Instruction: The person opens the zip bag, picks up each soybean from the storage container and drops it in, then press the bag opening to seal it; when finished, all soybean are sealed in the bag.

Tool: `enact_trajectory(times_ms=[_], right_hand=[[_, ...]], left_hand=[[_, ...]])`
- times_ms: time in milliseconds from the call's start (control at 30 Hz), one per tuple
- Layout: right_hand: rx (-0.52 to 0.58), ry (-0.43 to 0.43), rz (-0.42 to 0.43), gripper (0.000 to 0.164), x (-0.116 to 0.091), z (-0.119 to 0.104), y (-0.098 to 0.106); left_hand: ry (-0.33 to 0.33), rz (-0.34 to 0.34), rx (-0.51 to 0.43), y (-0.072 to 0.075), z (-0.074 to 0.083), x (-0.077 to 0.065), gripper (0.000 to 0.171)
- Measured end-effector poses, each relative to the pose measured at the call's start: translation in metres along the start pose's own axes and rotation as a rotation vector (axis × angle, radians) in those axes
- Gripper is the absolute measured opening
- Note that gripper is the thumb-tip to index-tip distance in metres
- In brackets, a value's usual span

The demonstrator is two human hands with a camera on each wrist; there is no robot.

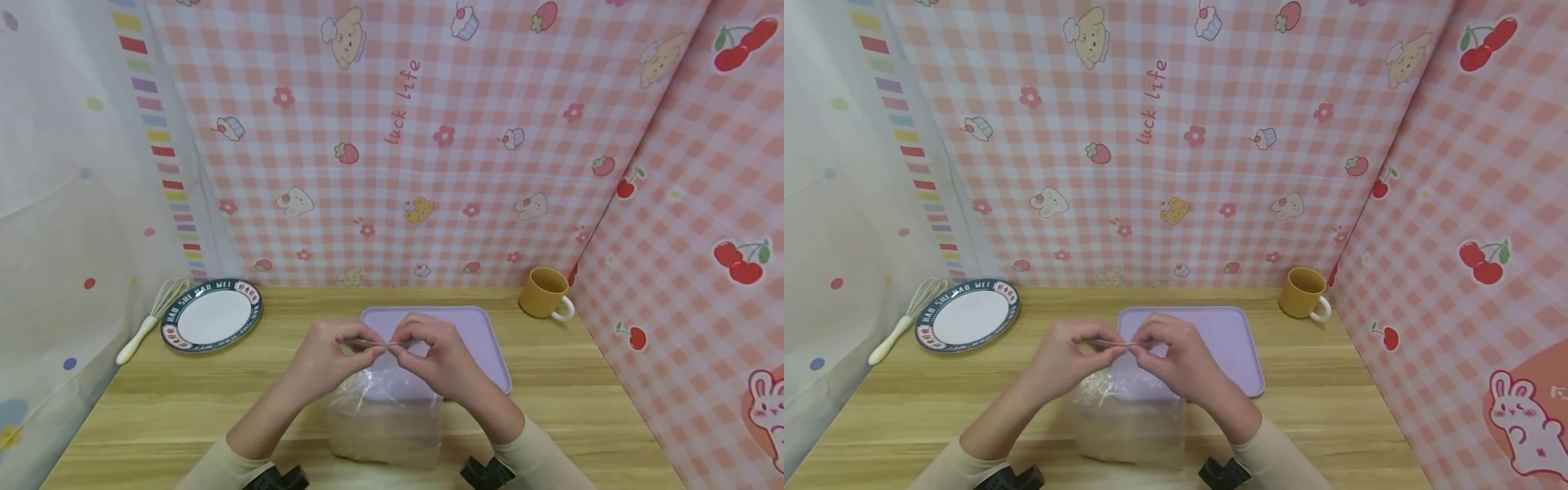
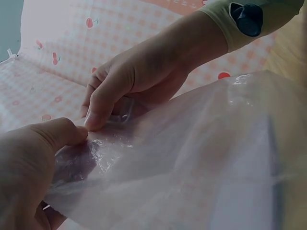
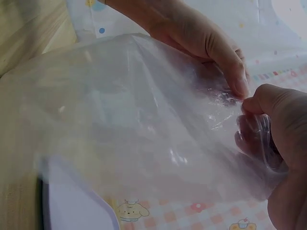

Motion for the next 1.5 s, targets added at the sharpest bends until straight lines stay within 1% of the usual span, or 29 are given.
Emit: enact_trajectory(times_ms=[200,267,433,667,867,967,1167,1233,1367,1500], right_hand=[[-0.020,-0.036,-0.008,0.016,-0.001,-0.001,0.003],[-0.025,-0.033,-0.008,0.016,-0.001,-0.001,0.003],[-0.044,-0.028,-0.003,0.017,-0.002,-0.001,0.006],[-0.066,-0.049,0.016,0.019,-0.008,0.002,0.015],[-0.072,-0.080,0.035,0.021,-0.014,0.005,0.025],[-0.055,-0.095,0.044,0.021,-0.019,0.007,0.030],[-0.034,-0.094,0.057,0.023,-0.026,0.010,0.036],[-0.020,-0.106,0.062,0.025,-0.028,0.012,0.038],[-0.005,-0.136,0.057,0.027,-0.032,0.014,0.039],[-0.017,-0.140,0.068,0.027,-0.031,0.013,0.039]], left_hand=[[-0.009,0.032,0.030,0.004,-0.001,0.000,0.012],[0.003,0.030,0.021,0.005,-0.002,0.000,0.011],[0.069,-0.002,-0.023,0.008,-0.006,0.002,0.008],[0.173,-0.007,-0.015,0.018,-0.013,0.000,0.005],[0.221,-0.003,-0.036,0.028,-0.021,-0.003,0.006],[0.232,-0.006,-0.055,0.033,-0.025,-0.005,0.006],[0.233,0.009,-0.005,0.046,-0.031,-0.011,0.006],[0.237,0.015,0.014,0.050,-0.033,-0.013,0.006],[0.247,0.019,0.021,0.058,-0.035,-0.017,0.009],[0.273,0.056,0.025,0.064,-0.036,-0.021,0.010]])
Point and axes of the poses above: each hand's wrist, its own x-axis towards the middle knuckle, its own y-axis out of the back of the hand, z = x × y, the point moved 4 cm from there along x, towards the middle knuckle, and after that the axes turned 10 degrees about y, right-handed, at the moved point
